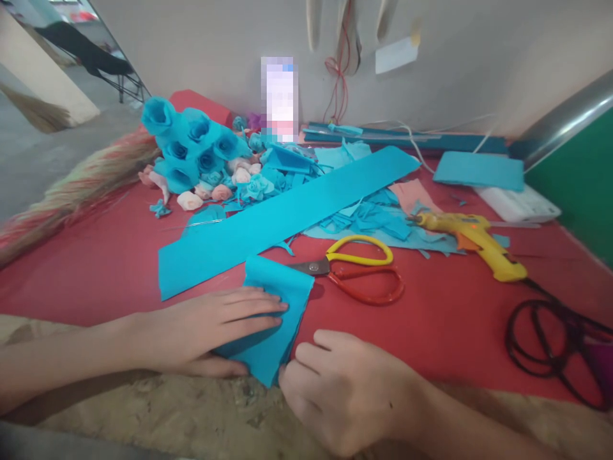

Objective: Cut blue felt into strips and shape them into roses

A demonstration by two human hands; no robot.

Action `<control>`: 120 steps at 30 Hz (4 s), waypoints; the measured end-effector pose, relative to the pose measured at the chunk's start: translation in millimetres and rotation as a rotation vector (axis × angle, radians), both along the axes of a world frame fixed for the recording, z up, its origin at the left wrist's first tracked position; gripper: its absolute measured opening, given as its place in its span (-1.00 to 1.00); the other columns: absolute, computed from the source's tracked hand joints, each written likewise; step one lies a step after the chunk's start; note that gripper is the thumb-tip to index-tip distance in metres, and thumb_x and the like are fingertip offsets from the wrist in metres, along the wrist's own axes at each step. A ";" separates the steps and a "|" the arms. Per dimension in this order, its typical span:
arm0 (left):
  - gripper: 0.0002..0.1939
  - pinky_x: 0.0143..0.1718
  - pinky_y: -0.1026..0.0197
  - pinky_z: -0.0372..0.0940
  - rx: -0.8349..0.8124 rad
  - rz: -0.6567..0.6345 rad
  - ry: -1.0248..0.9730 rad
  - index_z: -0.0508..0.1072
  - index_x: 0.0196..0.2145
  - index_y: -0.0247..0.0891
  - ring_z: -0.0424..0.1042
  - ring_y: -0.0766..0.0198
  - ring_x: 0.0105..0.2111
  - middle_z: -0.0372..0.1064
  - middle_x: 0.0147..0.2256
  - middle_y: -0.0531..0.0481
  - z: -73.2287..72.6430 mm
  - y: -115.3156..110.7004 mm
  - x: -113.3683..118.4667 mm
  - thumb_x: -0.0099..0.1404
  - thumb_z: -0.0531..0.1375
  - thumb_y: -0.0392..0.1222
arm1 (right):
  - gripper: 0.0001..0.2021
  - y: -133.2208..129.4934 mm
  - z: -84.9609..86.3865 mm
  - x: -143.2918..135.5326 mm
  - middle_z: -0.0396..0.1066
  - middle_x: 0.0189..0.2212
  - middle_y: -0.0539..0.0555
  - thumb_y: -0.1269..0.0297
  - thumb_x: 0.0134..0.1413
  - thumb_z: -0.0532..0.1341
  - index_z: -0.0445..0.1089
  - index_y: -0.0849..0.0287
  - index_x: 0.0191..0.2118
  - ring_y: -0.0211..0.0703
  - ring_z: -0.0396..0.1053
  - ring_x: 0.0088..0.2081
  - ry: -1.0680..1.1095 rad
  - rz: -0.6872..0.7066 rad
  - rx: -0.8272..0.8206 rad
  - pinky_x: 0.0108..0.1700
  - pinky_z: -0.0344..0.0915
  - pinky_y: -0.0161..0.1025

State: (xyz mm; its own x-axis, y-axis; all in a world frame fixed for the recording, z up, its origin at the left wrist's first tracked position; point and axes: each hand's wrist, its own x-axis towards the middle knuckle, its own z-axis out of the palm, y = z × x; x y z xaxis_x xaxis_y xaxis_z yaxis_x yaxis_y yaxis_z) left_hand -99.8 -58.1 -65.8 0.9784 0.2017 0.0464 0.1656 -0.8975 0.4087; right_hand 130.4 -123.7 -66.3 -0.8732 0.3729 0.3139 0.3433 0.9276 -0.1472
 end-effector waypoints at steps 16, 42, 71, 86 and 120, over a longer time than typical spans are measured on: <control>-0.45 0.19 0.13 -0.06 -0.048 0.035 -0.015 0.10 0.11 -0.46 0.05 0.15 0.16 0.12 0.13 -0.23 1.0 -0.6 -0.1 0.29 0.07 -0.04 | -0.53 3.4 -4.1 -3.7 0.28 -0.61 0.00 0.51 0.23 -0.26 0.37 0.28 -0.41 -0.22 0.10 -0.55 0.063 -0.059 0.104 -0.47 -0.04 -0.23; -0.42 0.20 0.11 -0.06 -0.072 0.060 0.020 0.09 0.12 -0.44 0.02 0.16 0.18 0.07 0.16 -0.20 0.7 -1.5 1.1 0.24 0.11 -0.08 | -0.50 1.1 -6.8 -3.4 0.34 -0.58 0.02 0.48 0.24 -0.32 0.34 0.26 -0.39 -0.24 0.15 -0.57 0.035 -0.040 0.040 -0.50 -0.03 -0.20; -0.46 0.23 0.14 -0.19 0.004 0.017 0.044 0.09 0.13 -0.45 -0.03 0.20 0.20 0.02 0.18 -0.17 -1.3 -1.5 0.8 0.30 0.05 -0.06 | -0.59 -0.5 -12.0 0.0 0.37 -0.54 0.01 0.49 0.23 -0.23 0.34 0.24 -0.36 -0.25 0.16 -0.56 0.008 -0.046 0.055 -0.52 -0.02 -0.21; -0.66 0.16 0.12 0.00 0.110 0.001 -0.010 0.25 0.01 -0.41 0.13 0.17 0.11 0.18 0.10 -0.17 0.1 1.4 6.1 0.37 -0.06 -0.18 | -0.76 5.9 -12.1 -10.2 0.45 -0.46 0.03 0.40 0.15 -0.01 0.40 0.19 -0.36 -0.25 0.35 -0.36 0.172 -0.140 0.065 -0.26 0.24 -0.27; -0.58 0.21 0.18 -0.09 0.201 -0.044 0.049 0.13 0.12 -0.41 0.05 0.23 0.16 0.11 0.14 -0.10 -6.6 12.2 15.7 0.40 -0.12 -0.15 | -0.28 63.0 -18.1 80.3 0.23 -0.05 0.28 0.67 -0.21 -0.10 -0.01 0.31 0.20 0.00 0.20 0.03 -0.139 -0.474 0.068 -0.06 0.28 -0.11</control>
